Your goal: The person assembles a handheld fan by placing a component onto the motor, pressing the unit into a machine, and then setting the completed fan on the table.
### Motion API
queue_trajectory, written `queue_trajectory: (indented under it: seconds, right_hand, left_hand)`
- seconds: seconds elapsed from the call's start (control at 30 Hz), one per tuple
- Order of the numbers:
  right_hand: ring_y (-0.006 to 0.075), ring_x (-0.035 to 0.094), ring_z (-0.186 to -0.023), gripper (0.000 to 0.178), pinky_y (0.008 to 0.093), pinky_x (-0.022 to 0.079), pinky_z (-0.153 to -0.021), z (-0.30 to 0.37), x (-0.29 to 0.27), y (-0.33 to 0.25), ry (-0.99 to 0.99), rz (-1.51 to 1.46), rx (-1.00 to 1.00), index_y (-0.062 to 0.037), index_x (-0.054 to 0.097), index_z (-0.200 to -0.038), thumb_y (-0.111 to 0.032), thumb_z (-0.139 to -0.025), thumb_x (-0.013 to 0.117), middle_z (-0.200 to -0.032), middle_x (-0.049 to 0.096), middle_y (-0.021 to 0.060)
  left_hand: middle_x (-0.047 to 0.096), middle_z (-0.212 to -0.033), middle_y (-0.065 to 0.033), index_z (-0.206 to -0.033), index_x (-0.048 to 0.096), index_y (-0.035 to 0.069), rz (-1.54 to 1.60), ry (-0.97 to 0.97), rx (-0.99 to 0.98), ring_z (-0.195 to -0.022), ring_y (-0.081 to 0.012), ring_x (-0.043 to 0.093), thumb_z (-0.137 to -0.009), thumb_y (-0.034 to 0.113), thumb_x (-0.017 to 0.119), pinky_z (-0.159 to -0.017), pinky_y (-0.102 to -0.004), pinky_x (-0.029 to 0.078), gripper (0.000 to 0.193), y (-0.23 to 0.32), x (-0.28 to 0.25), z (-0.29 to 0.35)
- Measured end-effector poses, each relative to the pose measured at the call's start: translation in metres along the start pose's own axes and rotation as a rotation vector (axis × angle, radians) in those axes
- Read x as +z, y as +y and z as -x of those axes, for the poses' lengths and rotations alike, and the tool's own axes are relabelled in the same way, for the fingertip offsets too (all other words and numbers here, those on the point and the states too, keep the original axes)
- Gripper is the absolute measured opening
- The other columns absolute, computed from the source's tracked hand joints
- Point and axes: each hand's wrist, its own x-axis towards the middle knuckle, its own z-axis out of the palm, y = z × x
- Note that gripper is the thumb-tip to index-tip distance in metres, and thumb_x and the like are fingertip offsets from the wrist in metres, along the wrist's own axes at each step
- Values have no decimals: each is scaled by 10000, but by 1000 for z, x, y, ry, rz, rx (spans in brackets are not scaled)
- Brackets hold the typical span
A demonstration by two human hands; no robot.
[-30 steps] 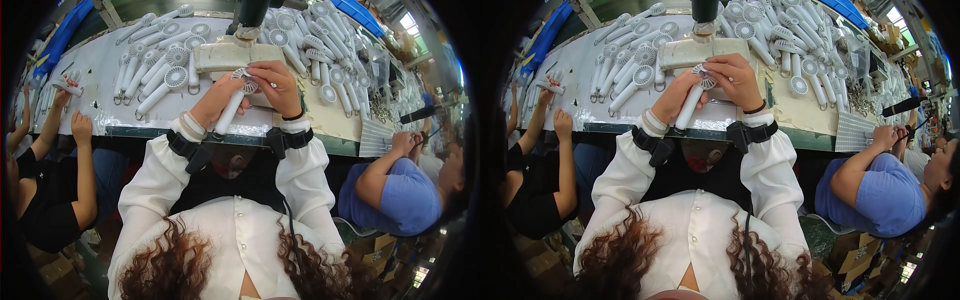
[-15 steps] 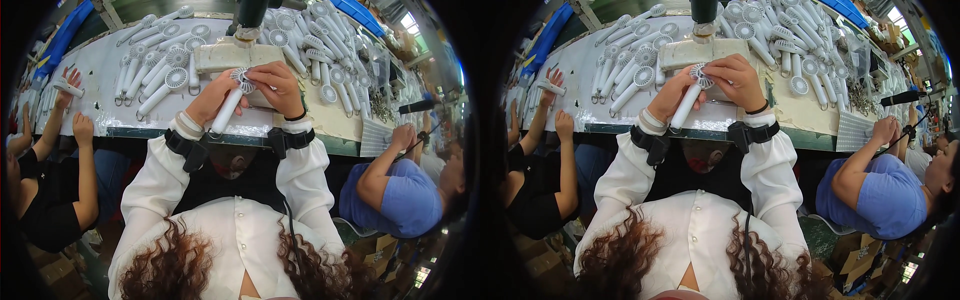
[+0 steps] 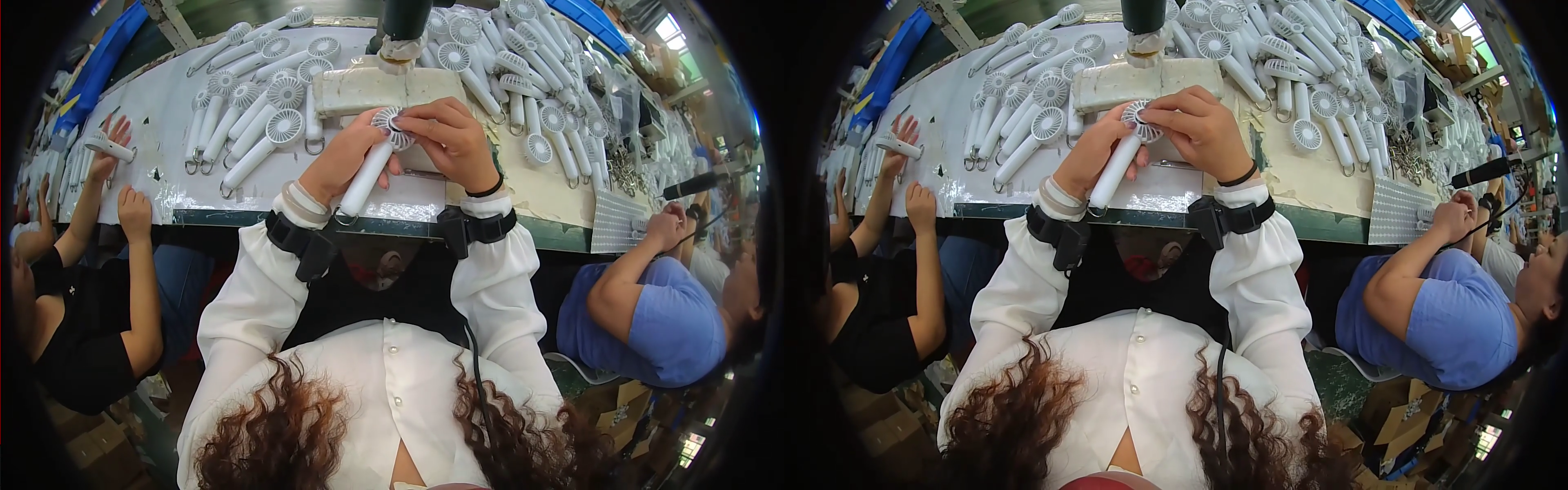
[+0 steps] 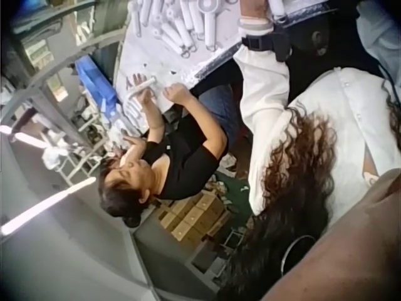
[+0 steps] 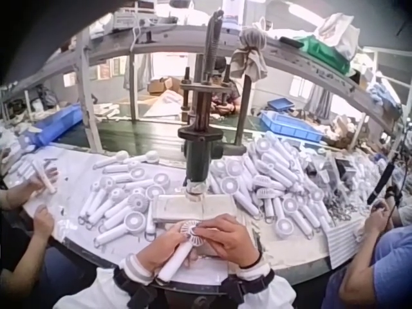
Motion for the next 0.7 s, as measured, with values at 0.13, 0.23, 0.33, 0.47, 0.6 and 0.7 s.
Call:
queue_trajectory:
  seconds: [0.13, 0.23, 0.33, 0.47, 0.6, 0.7]
  right_hand:
    - [235, 607, -855, 357, 319, 499, -716, -2, -2, -2, -11, 1, -1, -99, 721, -1008, 58, -689, 689, -989, 682, 42]
    - [235, 608, -856, 348, 318, 506, -721, -3, -2, -4, -12, 4, -11, -101, 721, -1008, 45, -693, 691, -999, 684, 40]
    - [235, 610, -861, 341, 315, 512, -726, -3, -3, -7, -16, 29, -14, -101, 721, -1004, 41, -695, 691, -1006, 686, 39]
    - [235, 614, -868, 332, 312, 521, -731, -3, -4, -7, -24, 65, -23, -102, 723, -1000, 31, -697, 697, -1011, 691, 36]
    - [230, 622, -862, 314, 306, 529, -725, -4, -4, -6, -28, 83, -41, -100, 722, -991, 12, -697, 712, -1008, 697, 30]
    - [223, 628, -850, 307, 301, 535, -715, -3, -2, -4, -27, 108, -56, -98, 720, -986, -2, -695, 723, -1006, 700, 26]
  left_hand:
    - [623, -800, -145, -1338, 343, 29, -11, -1, -6, -598, -196, 619, -963, 169, 377, -513, -289, 522, 402, 1, 0, 0]
    - [624, -786, -145, -1339, 346, 34, -10, 1, 1, -590, -193, 618, -967, 178, 380, -506, -285, 518, 401, 0, 0, 1]
    - [629, -785, -146, -1340, 351, 38, -15, 19, 17, -588, -188, 619, -972, 189, 387, -493, -278, 512, 399, 0, 3, 2]
    - [629, -791, -146, -1340, 354, 37, -39, 14, 11, -594, -184, 622, -973, 189, 391, -485, -274, 509, 399, 0, 1, 2]
    - [628, -796, -143, -1339, 357, 31, -104, -1, -9, -603, -181, 626, -970, 185, 395, -486, -273, 512, 401, 2, -1, 3]
    - [626, -785, -140, -1339, 359, 26, -98, 41, -3, -609, -178, 627, -970, 187, 394, -483, -271, 509, 404, 3, 6, 3]
